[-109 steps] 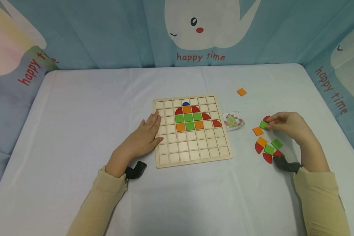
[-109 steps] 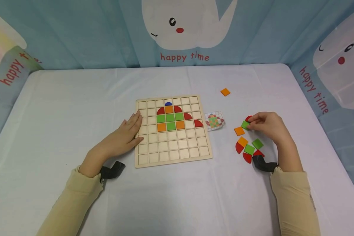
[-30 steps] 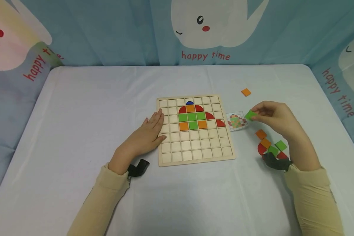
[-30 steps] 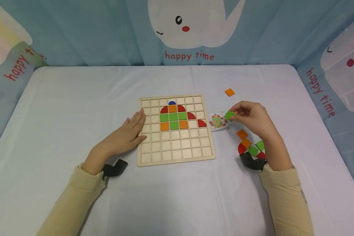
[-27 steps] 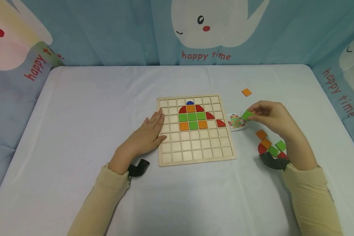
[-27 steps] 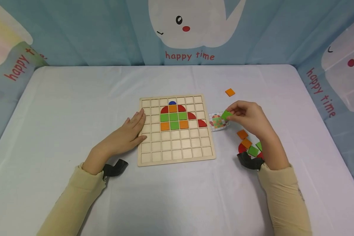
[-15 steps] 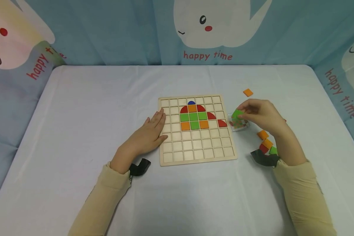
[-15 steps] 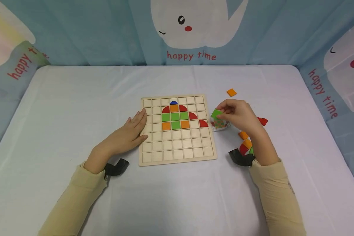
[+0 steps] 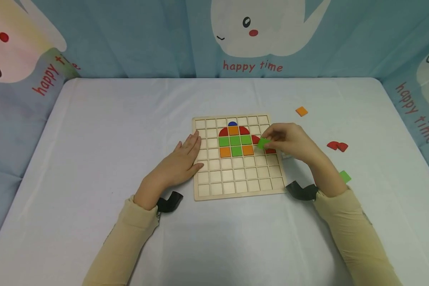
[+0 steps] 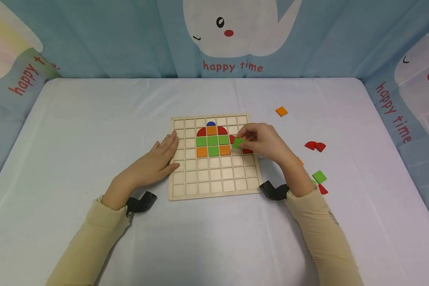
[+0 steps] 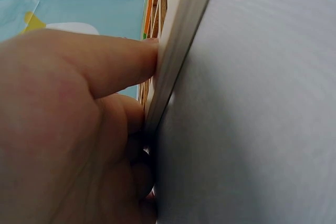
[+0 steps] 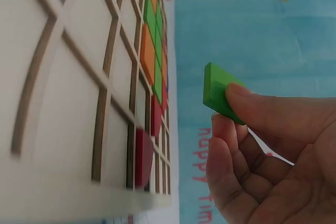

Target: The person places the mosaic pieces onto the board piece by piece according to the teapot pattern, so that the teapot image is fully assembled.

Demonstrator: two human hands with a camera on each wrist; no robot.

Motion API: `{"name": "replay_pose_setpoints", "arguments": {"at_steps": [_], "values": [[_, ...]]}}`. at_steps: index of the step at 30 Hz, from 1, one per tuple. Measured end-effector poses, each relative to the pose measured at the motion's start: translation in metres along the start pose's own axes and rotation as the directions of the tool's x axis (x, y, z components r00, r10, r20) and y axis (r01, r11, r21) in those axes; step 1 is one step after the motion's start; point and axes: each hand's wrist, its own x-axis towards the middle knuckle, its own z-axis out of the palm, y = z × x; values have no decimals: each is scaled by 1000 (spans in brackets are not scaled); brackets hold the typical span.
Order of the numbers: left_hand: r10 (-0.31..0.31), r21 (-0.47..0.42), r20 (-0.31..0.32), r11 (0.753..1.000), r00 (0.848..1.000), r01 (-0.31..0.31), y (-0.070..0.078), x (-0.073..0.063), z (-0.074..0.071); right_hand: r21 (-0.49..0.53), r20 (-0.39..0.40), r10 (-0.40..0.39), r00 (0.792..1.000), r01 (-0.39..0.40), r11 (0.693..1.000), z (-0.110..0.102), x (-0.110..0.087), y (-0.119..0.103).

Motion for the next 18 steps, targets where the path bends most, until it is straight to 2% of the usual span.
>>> {"name": "replay_pose_setpoints", "arguments": {"at_steps": [9, 18], "values": [[-4, 9, 4, 1000, 1000, 4, 1, 0, -1, 72, 60, -82, 995, 77, 994, 15, 11, -9], [-1, 9, 5, 1000, 1000, 1, 1, 0, -1, 32, 118, -122, 985, 119, 992, 33, 18, -19]]}}
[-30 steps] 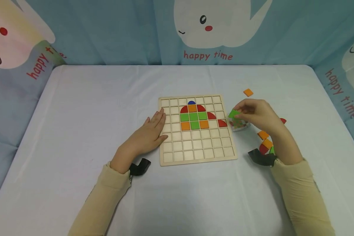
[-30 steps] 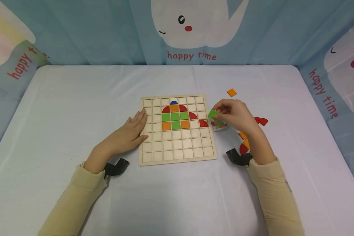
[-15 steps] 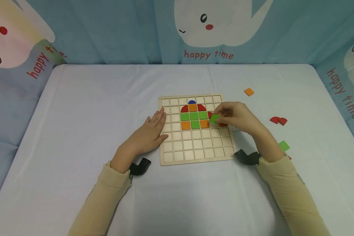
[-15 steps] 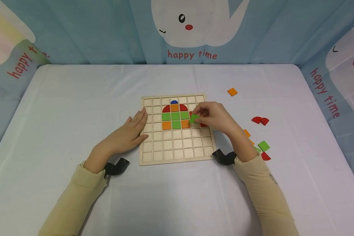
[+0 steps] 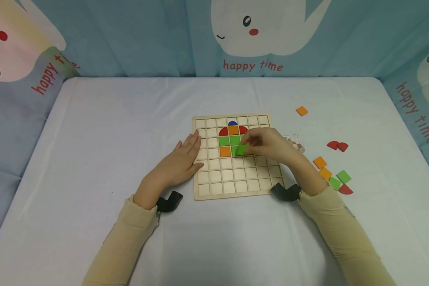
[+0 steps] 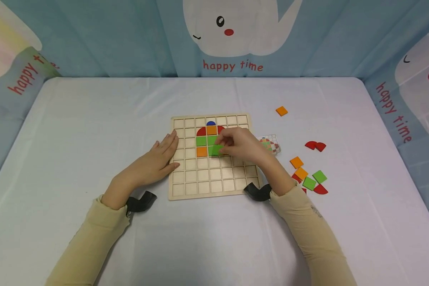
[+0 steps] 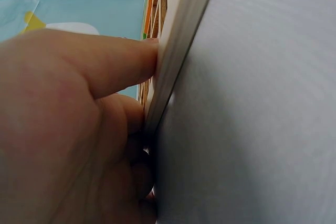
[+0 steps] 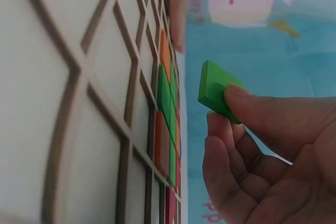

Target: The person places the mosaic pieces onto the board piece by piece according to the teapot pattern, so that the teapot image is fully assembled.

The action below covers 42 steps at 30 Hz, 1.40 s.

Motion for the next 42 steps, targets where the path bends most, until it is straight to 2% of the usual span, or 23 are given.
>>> {"name": "replay_pose_setpoints", "arguments": {"at_steps": [10, 16, 28, 34, 42], "values": [[-12, 7, 5, 1000, 1000, 12, 1, 0, 0, -29, 88, -32, 996, 35, 999, 18, 10, -13], [-15, 0, 10, 1000, 1000, 15, 1, 0, 0, -17, 117, -24, 993, 26, 1000, 27, 13, -17], [-5, 4, 3, 1000, 1000, 5, 1, 1, 0, -17, 131, 9, 991, -7, 1000, 29, 12, -15], [-2, 7, 4, 1000, 1000, 2, 1, 2, 0, -27, 114, 25, 993, -22, 999, 29, 13, -14], [-1, 0, 1, 1000, 1000, 1, 1, 1, -1, -17, 112, -15, 994, 17, 1000, 30, 14, -11]]}}
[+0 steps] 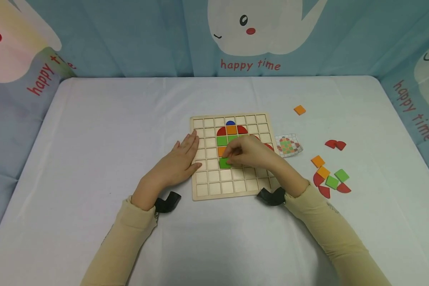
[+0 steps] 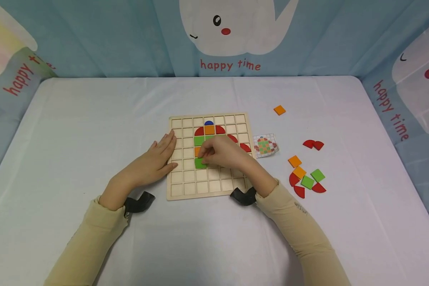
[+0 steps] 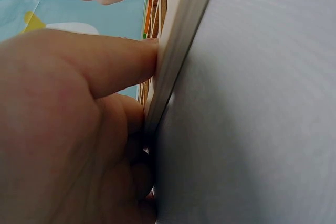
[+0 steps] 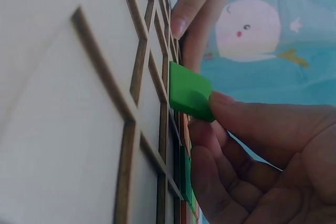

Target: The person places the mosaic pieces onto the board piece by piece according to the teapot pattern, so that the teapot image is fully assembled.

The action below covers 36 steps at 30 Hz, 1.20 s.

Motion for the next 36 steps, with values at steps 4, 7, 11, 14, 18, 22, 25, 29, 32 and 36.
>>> {"name": "replay_pose_setpoints", "arguments": {"at_steps": [4, 7, 11, 14, 18, 22, 25, 29, 32, 36], "values": [[3, 2, -1, 1000, 1000, -3, -1, 0, 0, -3, -5, 1, 1000, -1, 1000, 0, 0, 0], [3, 4, -3, 1000, 1000, -3, -1, 0, 1, -13, -8, 11, 1000, -11, 1000, 0, 0, 0], [1, 9, -2, 1000, 1000, -1, -2, 1, 2, -25, -12, 24, 1000, -24, 999, 0, 1, 0], [1, 9, -1, 1000, 1000, -1, -2, 1, 2, -29, -14, 28, 1000, -28, 999, 1, 1, 0], [2, 5, 0, 1000, 1000, -2, -2, 0, 1, -17, -14, 26, 1000, -26, 1000, 1, 1, 0], [-1, 3, 3, 1000, 1000, 1, -2, 0, 1, -1, -15, 17, 1000, -17, 1000, 0, 2, 0], [0, 6, -1, 1000, 1000, 0, -3, 0, 1, -5, -17, 23, 1000, -23, 1000, -1, 2, -1], [6, 5, -4, 1000, 1000, -6, -3, -1, 1, -14, -20, 20, 1000, -20, 1000, -4, 2, 0], [2, -2, 3, 1000, 1000, -2, -3, 0, 1, -12, -30, 9, 1000, -9, 1000, -7, 0, 2], [-3, -4, 7, 1000, 1000, 3, -2, 1, 2, -8, -56, 17, 998, -17, 1000, -15, -8, 7]]}}
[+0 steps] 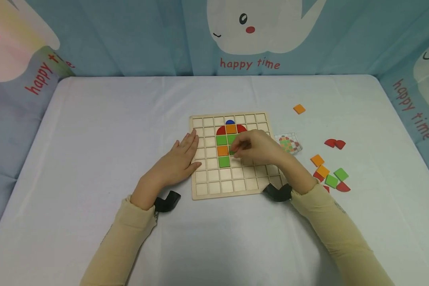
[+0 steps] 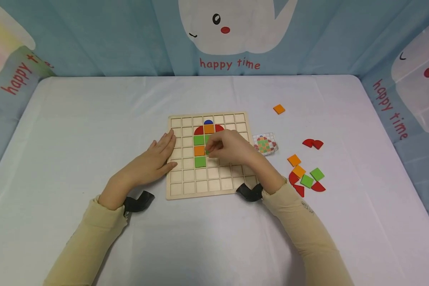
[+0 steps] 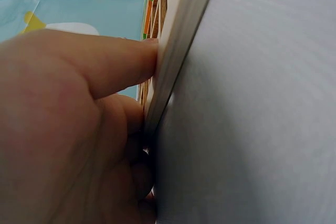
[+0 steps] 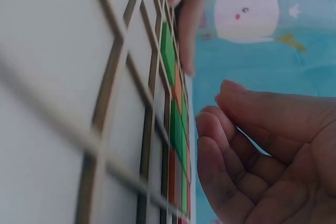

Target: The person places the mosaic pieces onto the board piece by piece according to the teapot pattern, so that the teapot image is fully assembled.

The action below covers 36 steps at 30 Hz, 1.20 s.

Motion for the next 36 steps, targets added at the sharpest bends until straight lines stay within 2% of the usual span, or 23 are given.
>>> {"name": "replay_pose_setpoints", "arguments": {"at_steps": [11, 17, 22, 30, 33, 36], "values": [[10, 3, -10, 1000, 1000, -10, 1, 0, 0, 18, -91, 108, 990, -107, 994, -31, -34, 20], [13, 12, -6, 1000, 1000, -12, 1, 0, -1, 37, -139, 195, 971, -191, 981, -46, -57, 30], [12, 4, -5, 1000, 1000, -12, 0, -1, 0, 44, -183, 228, 956, -224, 974, -56, -75, 38], [27, -4, -14, 1000, 1000, -27, -1, -1, 1, -24, -253, 301, 920, -317, 948, -70, -100, 53], [25, 1, -17, 1000, 1000, -25, 0, -1, 0, -36, -262, 321, 910, -341, 939, -75, -106, 60], [21, 3, -16, 1000, 1000, -20, 1, -2, -1, -52, -254, 328, 910, -352, 935, -80, -111, 68]]}}
